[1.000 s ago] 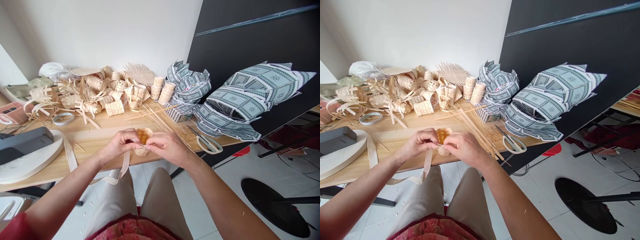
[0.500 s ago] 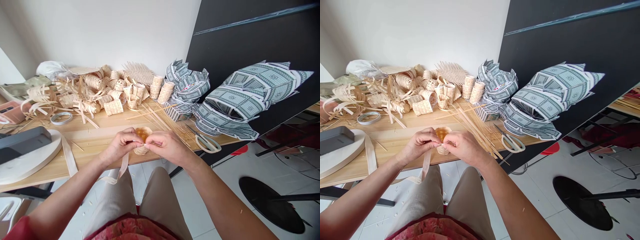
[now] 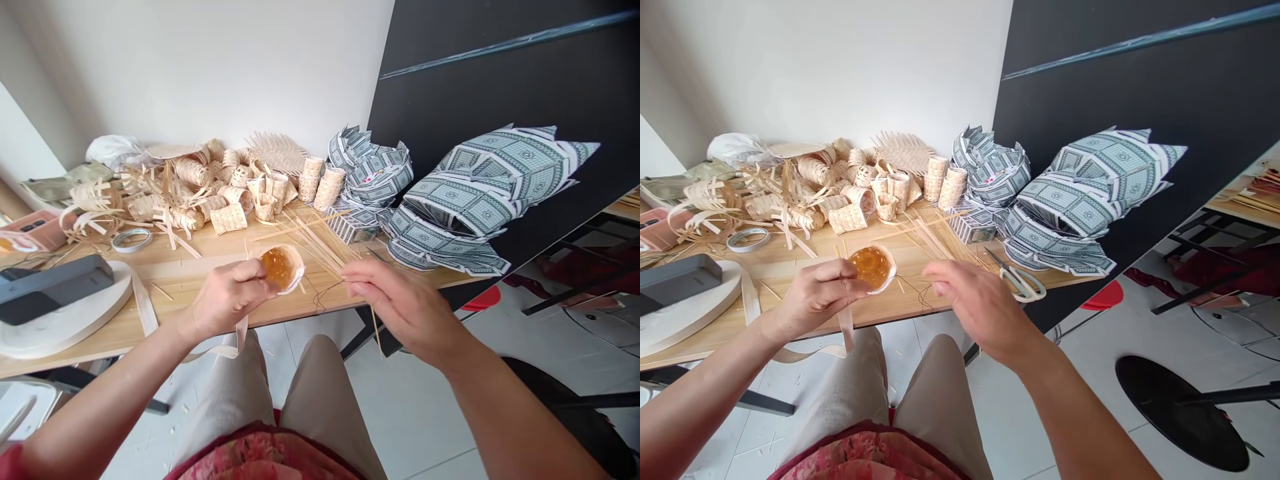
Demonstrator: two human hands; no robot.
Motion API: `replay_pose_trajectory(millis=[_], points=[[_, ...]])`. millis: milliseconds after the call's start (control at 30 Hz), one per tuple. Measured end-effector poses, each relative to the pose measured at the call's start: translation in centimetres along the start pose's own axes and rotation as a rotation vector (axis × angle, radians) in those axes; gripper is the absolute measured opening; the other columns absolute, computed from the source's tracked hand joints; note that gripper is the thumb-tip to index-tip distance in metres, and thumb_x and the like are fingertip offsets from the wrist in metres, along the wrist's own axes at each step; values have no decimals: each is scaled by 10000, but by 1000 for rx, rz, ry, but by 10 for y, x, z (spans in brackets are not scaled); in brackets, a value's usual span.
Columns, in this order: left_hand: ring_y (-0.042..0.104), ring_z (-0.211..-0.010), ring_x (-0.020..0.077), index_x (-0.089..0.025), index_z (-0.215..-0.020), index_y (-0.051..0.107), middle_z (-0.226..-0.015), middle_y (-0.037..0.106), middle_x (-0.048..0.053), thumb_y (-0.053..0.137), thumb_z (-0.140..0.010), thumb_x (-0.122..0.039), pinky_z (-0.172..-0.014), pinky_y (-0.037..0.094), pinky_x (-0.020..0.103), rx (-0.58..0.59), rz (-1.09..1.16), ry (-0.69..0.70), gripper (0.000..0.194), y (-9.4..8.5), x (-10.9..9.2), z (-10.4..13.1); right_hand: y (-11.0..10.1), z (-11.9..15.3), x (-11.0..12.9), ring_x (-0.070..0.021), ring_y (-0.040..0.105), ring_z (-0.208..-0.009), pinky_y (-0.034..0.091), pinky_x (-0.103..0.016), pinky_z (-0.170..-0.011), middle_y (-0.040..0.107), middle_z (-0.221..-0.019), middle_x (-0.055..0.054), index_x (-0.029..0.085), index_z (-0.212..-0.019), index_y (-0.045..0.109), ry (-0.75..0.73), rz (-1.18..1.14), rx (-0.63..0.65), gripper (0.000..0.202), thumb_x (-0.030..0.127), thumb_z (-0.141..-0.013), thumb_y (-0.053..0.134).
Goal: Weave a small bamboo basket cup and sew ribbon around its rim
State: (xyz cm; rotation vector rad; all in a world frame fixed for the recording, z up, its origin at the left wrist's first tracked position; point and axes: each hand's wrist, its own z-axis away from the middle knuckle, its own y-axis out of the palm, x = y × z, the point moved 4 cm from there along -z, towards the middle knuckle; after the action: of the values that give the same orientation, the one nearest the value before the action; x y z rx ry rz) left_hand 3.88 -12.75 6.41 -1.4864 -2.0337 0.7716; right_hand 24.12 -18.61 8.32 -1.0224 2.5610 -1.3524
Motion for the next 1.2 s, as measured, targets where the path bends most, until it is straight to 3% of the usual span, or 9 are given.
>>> replay_pose_trajectory(millis=[67,200,367,500,633,933,1200], points=[[443,-560,78,-178,-819,604,-702,502,-6,478,-859,-140,-527,336,200,-8,-113,68,138,-8,-10,-2,-14,7,6,-137,578,-677,437,-248,-612,622,-753,-8,217,-899,545,-74,78,-63,170,101,-868,425],[399,-527,82,-180,-841,590,-680,507,-5,414,-883,-128,-511,308,212,21,-192,167,189,-14,-29,-7,-26,9,29,-136,572,-763,439,-248,-670,632,-823,-25,202,-840,585,-243,180,-83,230,40,-848,423],[410,-513,77,-166,-797,597,-649,513,-4,380,-897,-131,-491,312,208,22,-174,184,241,-16,-47,-12,-20,0,53,-112,476,-655,374,-242,-582,589,-722,-20,182,-730,621,-338,314,2,332,44,-869,353],[491,-562,57,-179,-839,618,-685,513,-14,414,-902,-197,-528,381,163,18,21,90,214,-13,-50,-13,-11,-6,56,-120,442,-669,341,-239,-568,549,-664,-20,169,-658,607,-416,358,40,342,43,-864,365],[532,-612,54,-172,-826,633,-704,515,-10,466,-880,-260,-568,419,143,32,193,34,197,-10,-50,-14,-7,-8,54,-121,425,-673,321,-240,-558,531,-673,-20,153,-605,575,-440,351,54,315,25,-838,407],[474,-547,50,-186,-838,627,-671,520,-26,460,-884,-187,-511,358,171,55,23,135,174,-14,-60,-15,-9,-3,61,-124,408,-691,305,-247,-568,508,-652,-13,158,-601,580,-433,343,129,284,94,-854,467],[491,-561,51,-174,-800,630,-676,522,-17,436,-893,-189,-522,375,161,115,17,103,215,-10,-59,-12,-5,-2,58,-120,400,-686,296,-252,-568,510,-653,-14,160,-595,577,-406,325,165,295,98,-859,462]])
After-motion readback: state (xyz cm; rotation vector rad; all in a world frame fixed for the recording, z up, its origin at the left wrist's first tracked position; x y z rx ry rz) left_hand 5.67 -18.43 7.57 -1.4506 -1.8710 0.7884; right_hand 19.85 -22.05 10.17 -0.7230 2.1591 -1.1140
